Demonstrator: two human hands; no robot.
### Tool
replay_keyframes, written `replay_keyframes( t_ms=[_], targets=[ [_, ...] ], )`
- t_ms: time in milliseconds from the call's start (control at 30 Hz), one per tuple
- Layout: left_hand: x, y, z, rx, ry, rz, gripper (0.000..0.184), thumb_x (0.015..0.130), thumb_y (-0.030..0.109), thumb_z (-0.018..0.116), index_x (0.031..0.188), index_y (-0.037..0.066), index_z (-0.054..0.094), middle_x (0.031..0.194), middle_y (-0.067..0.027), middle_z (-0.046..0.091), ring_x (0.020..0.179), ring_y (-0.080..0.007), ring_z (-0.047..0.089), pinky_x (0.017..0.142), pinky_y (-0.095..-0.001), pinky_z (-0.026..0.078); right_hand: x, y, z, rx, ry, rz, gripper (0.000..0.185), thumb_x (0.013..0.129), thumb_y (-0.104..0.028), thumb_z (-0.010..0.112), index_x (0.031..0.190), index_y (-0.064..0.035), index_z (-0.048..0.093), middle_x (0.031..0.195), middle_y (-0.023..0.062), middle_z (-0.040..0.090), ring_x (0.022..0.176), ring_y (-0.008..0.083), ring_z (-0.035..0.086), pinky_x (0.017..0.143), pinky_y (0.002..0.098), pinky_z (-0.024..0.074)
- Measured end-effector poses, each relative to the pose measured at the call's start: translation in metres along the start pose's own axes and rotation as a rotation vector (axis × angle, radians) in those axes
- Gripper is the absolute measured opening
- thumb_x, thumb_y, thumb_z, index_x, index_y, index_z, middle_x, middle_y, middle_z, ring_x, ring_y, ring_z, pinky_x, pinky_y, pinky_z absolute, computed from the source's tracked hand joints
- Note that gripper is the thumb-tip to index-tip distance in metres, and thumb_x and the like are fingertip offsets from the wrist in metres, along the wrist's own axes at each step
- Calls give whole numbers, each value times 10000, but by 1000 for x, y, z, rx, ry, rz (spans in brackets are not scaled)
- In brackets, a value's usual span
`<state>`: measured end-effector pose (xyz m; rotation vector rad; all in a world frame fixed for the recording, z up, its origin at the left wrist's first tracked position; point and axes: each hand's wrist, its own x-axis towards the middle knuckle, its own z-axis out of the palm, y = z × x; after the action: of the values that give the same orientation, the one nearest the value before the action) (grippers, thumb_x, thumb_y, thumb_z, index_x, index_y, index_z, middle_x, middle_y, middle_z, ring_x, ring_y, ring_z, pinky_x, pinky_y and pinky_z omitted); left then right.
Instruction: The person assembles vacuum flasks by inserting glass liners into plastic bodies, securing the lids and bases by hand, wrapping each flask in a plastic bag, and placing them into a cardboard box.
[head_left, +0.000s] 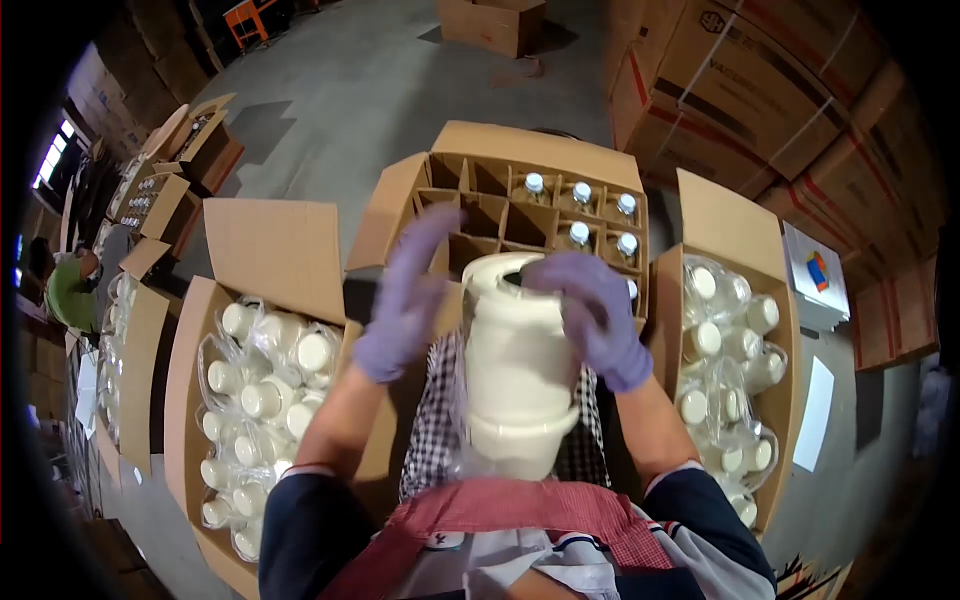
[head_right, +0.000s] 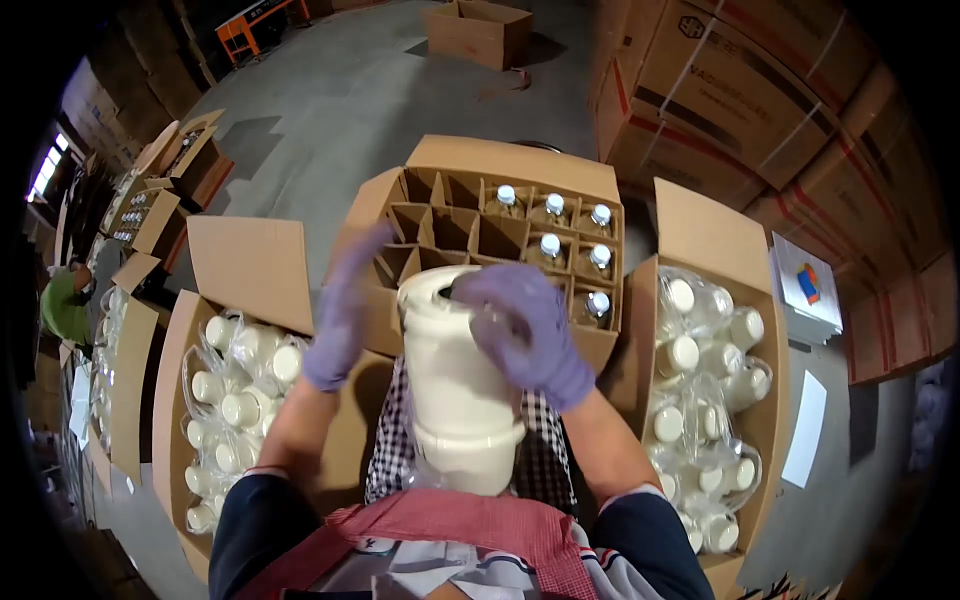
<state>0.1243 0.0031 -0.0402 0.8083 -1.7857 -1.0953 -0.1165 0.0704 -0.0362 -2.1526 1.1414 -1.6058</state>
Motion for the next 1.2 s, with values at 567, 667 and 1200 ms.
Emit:
replay_keyframes(
  t_ms=[567,667,1200],
  targets=[
    [124,-53,80,-588,-540,86,608,910,423,559,1324,-17,489,1329,-228,555,1238,-408,549,1124,-467,385,19,125,-67,106,-204,173,653,993,-528,384,1182,37,653,1245,216,633,1230,408,561,1086,453,393],
    [138,-20,89,-275,-521,632,531,869,516,557,1162,90,682,1339,-204,556,1251,-420,532,1068,-637,323,-1,174,-61,-95,42,413,608,964,-518,479,1176,25,650,1238,196,633,1190,386,579,1064,460,408],
    [300,-354,218,1040,-506,-164,515,840,385,670,1272,136,542,1217,-169,571,1157,-339,585,970,-468,467,-142,337,-49,335,375,894,429,1036,-298,441,1345,-9,509,1259,107,620,1097,204,613,953,346,506]
  ],
)
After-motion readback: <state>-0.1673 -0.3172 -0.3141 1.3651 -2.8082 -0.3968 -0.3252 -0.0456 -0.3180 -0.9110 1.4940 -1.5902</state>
